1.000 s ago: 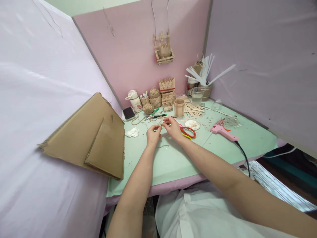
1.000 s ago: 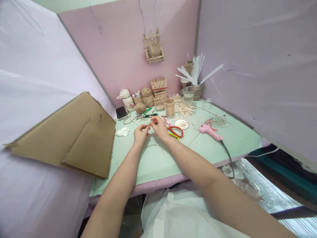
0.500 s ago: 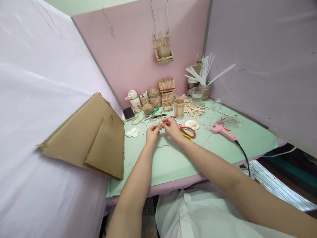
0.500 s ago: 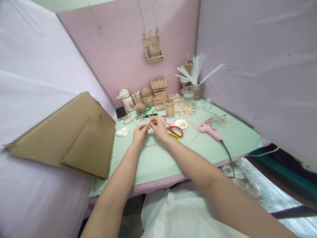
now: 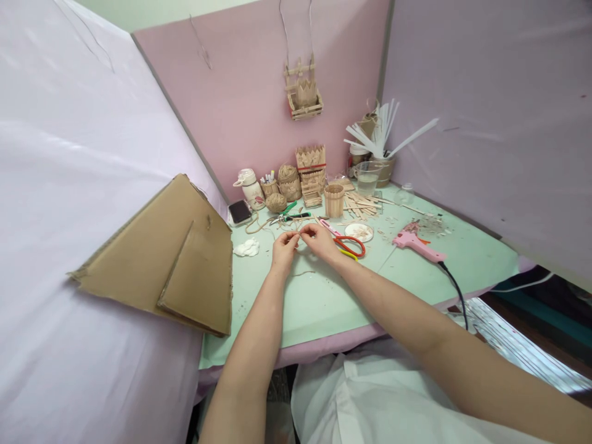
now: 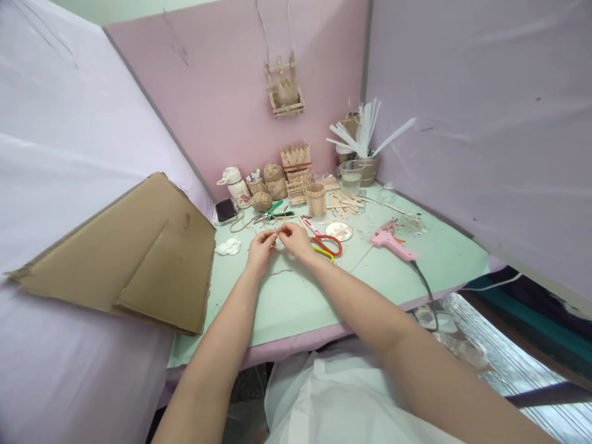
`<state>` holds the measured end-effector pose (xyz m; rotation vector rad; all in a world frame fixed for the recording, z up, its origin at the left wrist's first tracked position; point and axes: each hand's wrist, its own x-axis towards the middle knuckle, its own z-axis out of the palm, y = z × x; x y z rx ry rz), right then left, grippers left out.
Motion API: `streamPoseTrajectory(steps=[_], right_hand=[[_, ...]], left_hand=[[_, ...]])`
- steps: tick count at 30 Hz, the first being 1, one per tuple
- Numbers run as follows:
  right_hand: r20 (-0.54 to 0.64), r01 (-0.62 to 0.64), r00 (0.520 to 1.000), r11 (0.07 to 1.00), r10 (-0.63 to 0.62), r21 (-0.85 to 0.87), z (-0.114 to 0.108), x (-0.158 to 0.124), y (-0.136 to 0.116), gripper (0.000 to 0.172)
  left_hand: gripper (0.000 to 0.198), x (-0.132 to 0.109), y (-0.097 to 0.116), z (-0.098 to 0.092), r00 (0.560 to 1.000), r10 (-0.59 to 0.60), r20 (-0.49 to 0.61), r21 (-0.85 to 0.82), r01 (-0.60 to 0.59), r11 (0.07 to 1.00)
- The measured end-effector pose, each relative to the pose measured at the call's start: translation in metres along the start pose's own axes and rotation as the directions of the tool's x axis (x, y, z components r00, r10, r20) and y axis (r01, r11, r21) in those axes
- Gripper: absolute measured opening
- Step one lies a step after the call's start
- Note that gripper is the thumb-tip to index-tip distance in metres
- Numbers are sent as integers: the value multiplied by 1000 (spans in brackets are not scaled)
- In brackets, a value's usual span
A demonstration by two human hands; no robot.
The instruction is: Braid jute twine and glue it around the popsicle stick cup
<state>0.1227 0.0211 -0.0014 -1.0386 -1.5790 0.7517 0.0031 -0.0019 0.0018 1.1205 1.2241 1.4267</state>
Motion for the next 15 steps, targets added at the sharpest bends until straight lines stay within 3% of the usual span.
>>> streamPoseTrajectory(steps=[4,8,11,15], right_hand=[[1,-31,1000,999,31,18,0,0,-1,12],[-12,-25,1000,1000,25,5,-1,-1,-2,12],[-34,8,999,999,-9,-34,-2,-3,-4,11],[-14,128,992,990,-129,-55,-2,-7,-9,11]], left_hand=[[25,0,-1,-1,998,54,-34,75,-51,996],[24,-1,2,1,998,23,-60,60,-20,998],[24,-1,5,0,996,-87,-27,-103,84,991],[22,0,9,-6,939,-296,177,-312,339,888]])
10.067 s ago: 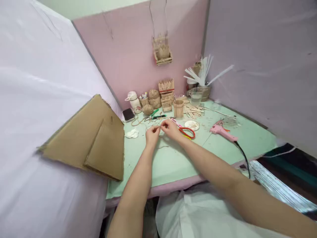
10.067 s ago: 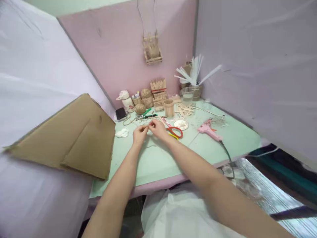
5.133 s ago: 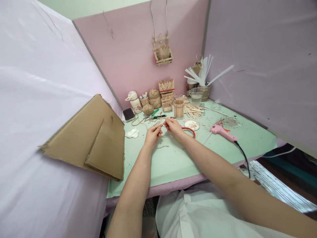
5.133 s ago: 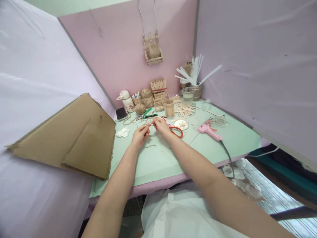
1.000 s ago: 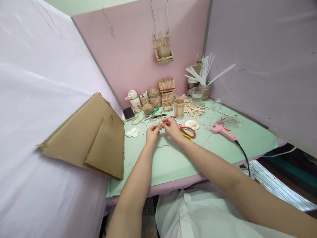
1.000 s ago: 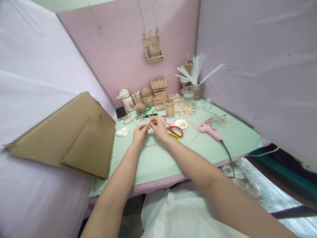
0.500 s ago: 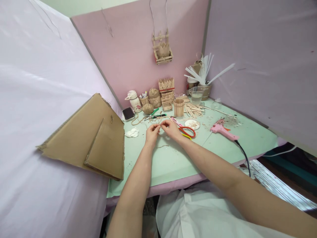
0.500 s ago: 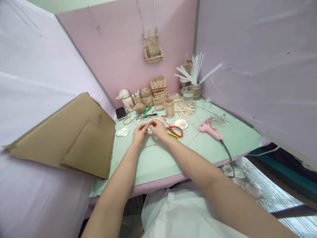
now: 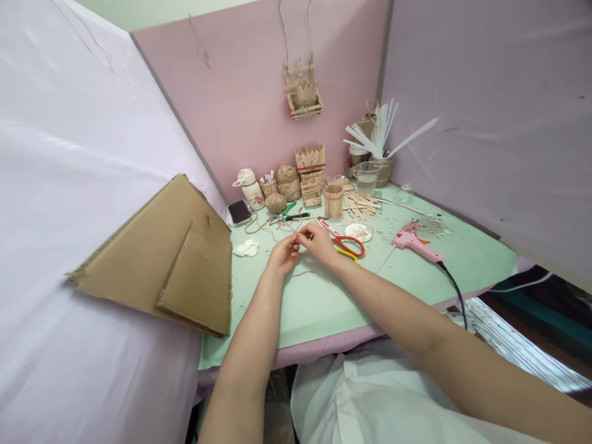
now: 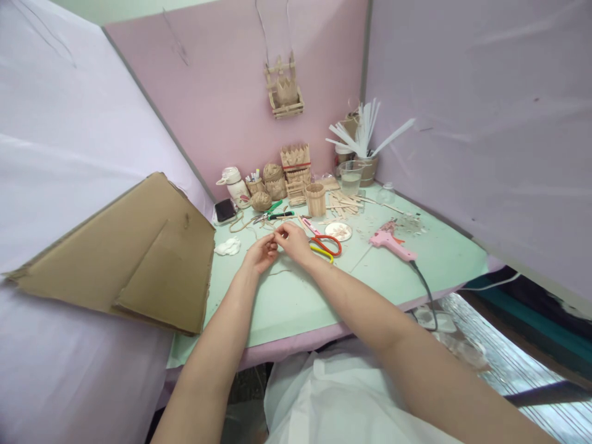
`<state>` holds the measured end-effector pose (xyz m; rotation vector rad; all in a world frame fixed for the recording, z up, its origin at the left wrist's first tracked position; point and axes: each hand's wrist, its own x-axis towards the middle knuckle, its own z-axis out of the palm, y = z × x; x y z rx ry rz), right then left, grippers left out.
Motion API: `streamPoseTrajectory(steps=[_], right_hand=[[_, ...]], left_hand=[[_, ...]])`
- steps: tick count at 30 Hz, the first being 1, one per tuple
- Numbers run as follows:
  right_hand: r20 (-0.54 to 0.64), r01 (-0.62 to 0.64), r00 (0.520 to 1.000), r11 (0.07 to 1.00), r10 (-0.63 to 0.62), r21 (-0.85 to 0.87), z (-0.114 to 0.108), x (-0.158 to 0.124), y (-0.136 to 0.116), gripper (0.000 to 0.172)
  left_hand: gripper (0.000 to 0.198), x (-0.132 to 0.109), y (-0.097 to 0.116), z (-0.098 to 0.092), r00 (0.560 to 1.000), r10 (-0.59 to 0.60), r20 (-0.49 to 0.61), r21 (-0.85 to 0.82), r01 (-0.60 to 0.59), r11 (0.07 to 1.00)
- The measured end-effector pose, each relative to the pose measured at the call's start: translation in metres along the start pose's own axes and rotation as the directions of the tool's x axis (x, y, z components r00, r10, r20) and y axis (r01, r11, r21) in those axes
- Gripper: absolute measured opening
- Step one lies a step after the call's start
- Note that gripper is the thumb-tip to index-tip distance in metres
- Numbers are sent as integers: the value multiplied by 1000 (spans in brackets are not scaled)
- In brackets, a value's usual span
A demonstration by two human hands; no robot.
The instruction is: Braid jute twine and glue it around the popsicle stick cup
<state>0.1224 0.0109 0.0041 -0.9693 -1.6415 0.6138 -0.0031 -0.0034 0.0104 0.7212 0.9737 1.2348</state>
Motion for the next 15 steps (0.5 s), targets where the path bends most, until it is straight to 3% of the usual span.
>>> streamPoseTrajectory(steps=[3,9,15], right_hand=[[10,36,999,999,-37,36,1,0,0,12],[44,-99,994,992,96,72,3,5,8,11],[45,-136,990,983,132,122,2,7,9,13]], left_hand=[[23,0,1,-2,999,-26,46,-32,28,999],[27,1,-5,3,965,250,-81,148,-237,960],[15,6,-10,1,897,441,-38,481,-371,795]])
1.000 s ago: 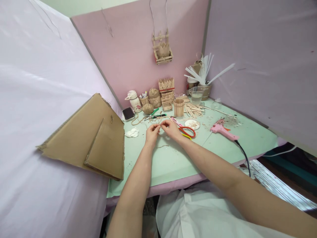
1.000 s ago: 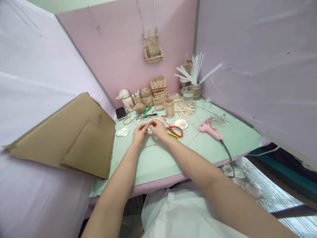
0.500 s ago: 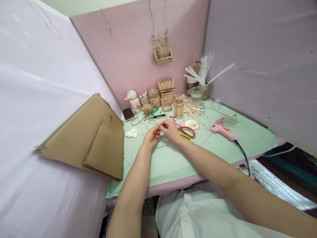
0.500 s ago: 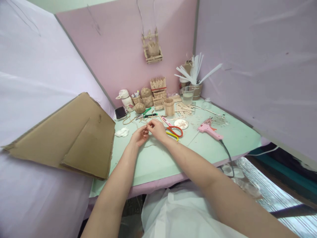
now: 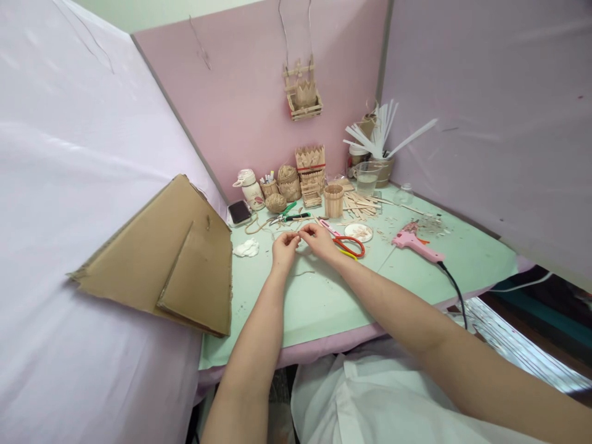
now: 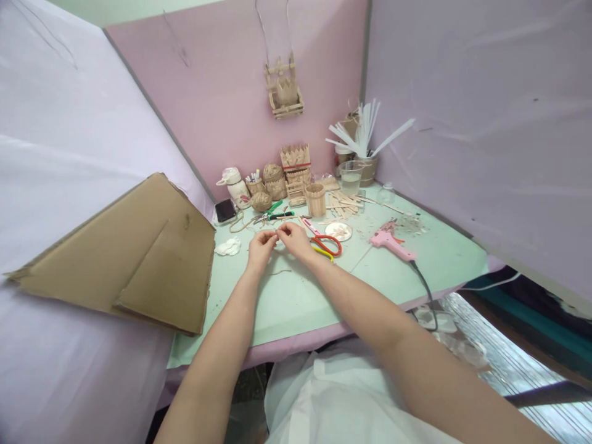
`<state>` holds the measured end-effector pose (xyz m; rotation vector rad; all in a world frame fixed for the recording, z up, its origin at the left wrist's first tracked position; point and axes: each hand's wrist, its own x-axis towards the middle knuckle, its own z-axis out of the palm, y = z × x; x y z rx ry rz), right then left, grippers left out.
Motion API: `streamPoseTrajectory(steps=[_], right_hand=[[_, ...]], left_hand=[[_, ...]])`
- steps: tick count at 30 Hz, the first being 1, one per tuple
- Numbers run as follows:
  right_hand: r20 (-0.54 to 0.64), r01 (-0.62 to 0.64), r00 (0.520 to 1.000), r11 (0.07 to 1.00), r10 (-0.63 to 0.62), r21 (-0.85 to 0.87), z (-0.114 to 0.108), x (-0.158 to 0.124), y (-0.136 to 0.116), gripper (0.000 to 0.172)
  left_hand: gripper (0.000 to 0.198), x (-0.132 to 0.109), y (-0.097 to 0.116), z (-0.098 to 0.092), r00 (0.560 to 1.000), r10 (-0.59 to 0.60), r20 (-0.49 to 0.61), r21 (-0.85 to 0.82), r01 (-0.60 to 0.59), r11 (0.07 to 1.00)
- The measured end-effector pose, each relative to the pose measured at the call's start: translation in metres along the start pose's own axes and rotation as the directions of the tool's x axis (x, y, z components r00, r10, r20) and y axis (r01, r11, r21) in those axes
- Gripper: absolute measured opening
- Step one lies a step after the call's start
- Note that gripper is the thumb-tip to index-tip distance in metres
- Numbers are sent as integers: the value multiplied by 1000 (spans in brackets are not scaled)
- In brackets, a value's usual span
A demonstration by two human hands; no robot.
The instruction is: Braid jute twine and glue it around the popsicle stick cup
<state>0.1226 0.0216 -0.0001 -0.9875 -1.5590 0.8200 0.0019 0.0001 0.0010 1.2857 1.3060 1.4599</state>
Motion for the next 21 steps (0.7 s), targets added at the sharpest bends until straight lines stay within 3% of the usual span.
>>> streamPoseTrajectory(steps=[5,8,12,15,21], right_hand=[[8,-31,999,999,31,-10,0,3,5,13],[-93,-102,990,995,103,18,-4,8,13,16],[-240,-211,938,962,250,176,-12,13,22,25],[-187,-229,940,933,286,276,-15,12,18,27],[-38,-268,951,877,307,399,-15,9,3,26]], left_hand=[[10,-5,1,-1,996,89,27,272,-93,958],[12,-8,5,3,992,89,92,306,-113,945],[13,-8,6,16,976,84,200,274,-138,952],[14,-8,5,19,979,65,192,221,-108,969],[22,-8,6,8,988,-51,148,7,51,999]])
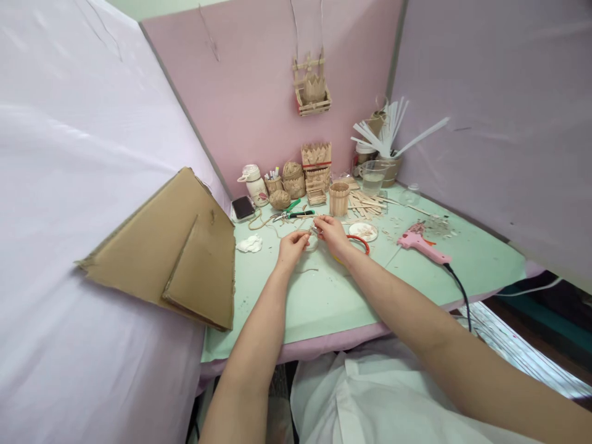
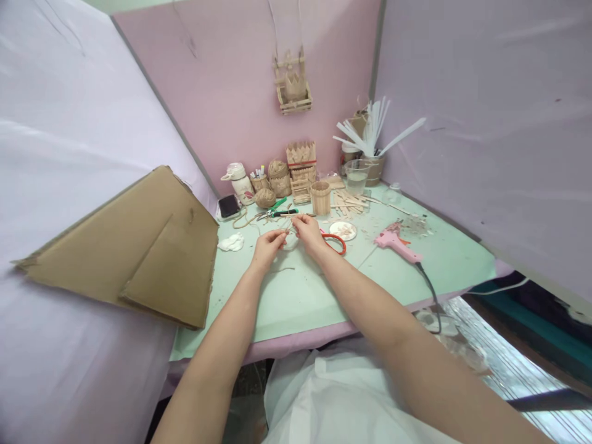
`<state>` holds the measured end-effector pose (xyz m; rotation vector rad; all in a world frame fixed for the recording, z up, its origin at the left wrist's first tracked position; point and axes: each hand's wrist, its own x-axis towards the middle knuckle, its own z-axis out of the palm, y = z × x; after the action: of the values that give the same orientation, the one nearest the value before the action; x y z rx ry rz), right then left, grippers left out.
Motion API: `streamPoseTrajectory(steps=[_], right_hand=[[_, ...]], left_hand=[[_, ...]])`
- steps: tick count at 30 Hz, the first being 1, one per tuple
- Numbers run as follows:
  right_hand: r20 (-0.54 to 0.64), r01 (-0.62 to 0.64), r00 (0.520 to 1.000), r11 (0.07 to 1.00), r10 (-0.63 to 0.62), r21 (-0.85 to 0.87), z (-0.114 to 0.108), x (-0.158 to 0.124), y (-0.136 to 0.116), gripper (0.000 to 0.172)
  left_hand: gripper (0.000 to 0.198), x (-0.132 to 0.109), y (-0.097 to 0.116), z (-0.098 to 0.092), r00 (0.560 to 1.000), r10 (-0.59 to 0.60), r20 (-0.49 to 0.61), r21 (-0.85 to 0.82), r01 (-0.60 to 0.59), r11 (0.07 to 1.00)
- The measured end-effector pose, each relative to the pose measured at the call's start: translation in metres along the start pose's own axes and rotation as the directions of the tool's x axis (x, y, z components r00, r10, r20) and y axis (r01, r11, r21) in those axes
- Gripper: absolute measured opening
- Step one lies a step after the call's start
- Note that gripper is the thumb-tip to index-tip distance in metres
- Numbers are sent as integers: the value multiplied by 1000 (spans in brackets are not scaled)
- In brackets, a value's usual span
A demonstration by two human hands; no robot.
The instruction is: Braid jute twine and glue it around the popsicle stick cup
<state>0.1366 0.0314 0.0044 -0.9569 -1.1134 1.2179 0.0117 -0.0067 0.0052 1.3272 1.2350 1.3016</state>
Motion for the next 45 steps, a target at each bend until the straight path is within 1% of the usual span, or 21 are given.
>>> streamPoseTrajectory(steps=[3,6,9,11,15,18,19,20,22,24,26,28,31,33,35,36,38,40,42,43,45], right_hand=[[4,-7,1000,999,7,39,1,1,-2,29],[5,-27,1000,998,27,65,0,3,-2,36],[30,-62,998,998,62,3,0,3,-1,45],[55,-73,995,994,77,-77,0,1,0,46],[146,-40,987,980,69,-196,1,-4,0,45],[240,0,970,984,45,-181,1,-5,0,41],[239,10,971,988,28,-156,0,-5,0,39],[213,15,977,992,12,-126,0,-4,0,37],[106,9,994,998,-2,-61,-2,-2,0,36],[9,-16,1000,1000,16,7,-3,-1,0,36],[-33,-42,999,997,44,63,-4,0,0,36],[-50,-50,997,995,54,86,-5,1,0,37],[-51,-49,997,996,52,70,-5,1,2,38],[-22,-60,998,998,60,21,-5,2,4,37],[-9,-46,999,996,46,-82,-4,2,5,37],[-9,-21,1000,988,20,-151,-4,2,5,37],[-10,68,997,952,-74,-297,-3,1,4,35],[18,193,979,893,-203,-406,-3,-1,3,26],[106,350,934,813,-341,-465,-1,-4,1,15],[166,431,900,766,-403,-477,0,-6,1,17],[294,567,823,668,-487,-481,1,-9,1,25]], left_hand=[[29,0,1,-1,1000,-24,12,-67,24,997],[34,1,-1,-1,999,-24,30,-79,26,997],[35,1,-1,-3,999,3,33,-67,-1,998],[33,1,-1,-4,999,28,36,-44,-27,999],[25,0,1,-3,997,53,48,-6,-53,999],[18,0,1,-2,995,75,60,39,-78,996],[16,0,0,-2,995,76,70,57,-80,995],[16,0,0,-2,994,73,82,70,-79,994],[16,0,0,-1,992,63,106,87,-73,994],[17,-2,1,0,990,60,127,94,-73,993],[18,-3,3,1,988,60,140,97,-74,993],[19,-5,6,2,987,54,148,90,-68,994],[20,-5,7,2,987,50,154,71,-62,996],[21,-4,7,1,988,49,143,57,-58,997],[23,-2,4,-1,993,48,112,50,-53,997],[25,-1,3,-2,995,47,89,46,-51,998],[27,2,-2,-5,999,47,27,35,-48,998],[28,5,-5,-8,998,41,-51,23,-40,999],[28,7,-8,-11,992,30,-122,13,-29,999],[28,8,-8,-12,988,29,-149,12,-28,1000],[26,8,-9,-13,983,39,-177,21,-36,999]])
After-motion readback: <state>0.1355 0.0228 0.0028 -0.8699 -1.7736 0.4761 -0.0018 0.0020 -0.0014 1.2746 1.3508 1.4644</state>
